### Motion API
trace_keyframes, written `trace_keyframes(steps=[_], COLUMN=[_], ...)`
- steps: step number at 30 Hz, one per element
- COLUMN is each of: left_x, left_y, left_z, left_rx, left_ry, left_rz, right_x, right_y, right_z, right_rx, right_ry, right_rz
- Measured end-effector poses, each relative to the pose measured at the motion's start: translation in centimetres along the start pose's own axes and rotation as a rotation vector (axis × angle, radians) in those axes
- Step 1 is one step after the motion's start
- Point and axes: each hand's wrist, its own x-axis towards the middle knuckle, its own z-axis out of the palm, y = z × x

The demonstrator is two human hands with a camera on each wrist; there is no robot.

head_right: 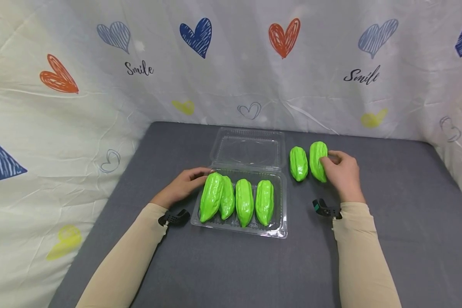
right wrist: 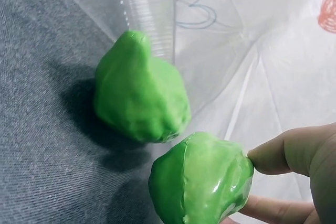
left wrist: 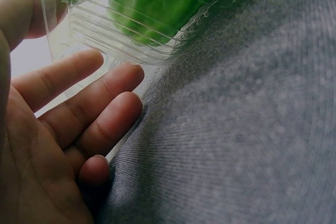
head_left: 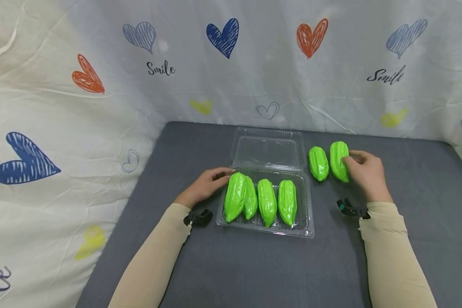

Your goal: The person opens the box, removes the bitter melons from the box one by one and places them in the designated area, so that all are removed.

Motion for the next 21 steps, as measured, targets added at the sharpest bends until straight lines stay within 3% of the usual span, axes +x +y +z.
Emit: trace_keyframes(steps=[21], left_x=[0.13], left_y=[-0.18], left_z=[0.01], left_rx=[0.000], left_ry=[-0.001], left_rz=[0.000], right_x=[0.59], right_y=[0.85], right_z=[0.56], right_rx=[-0.041], right_ry=[-0.068], right_rz=[0.007])
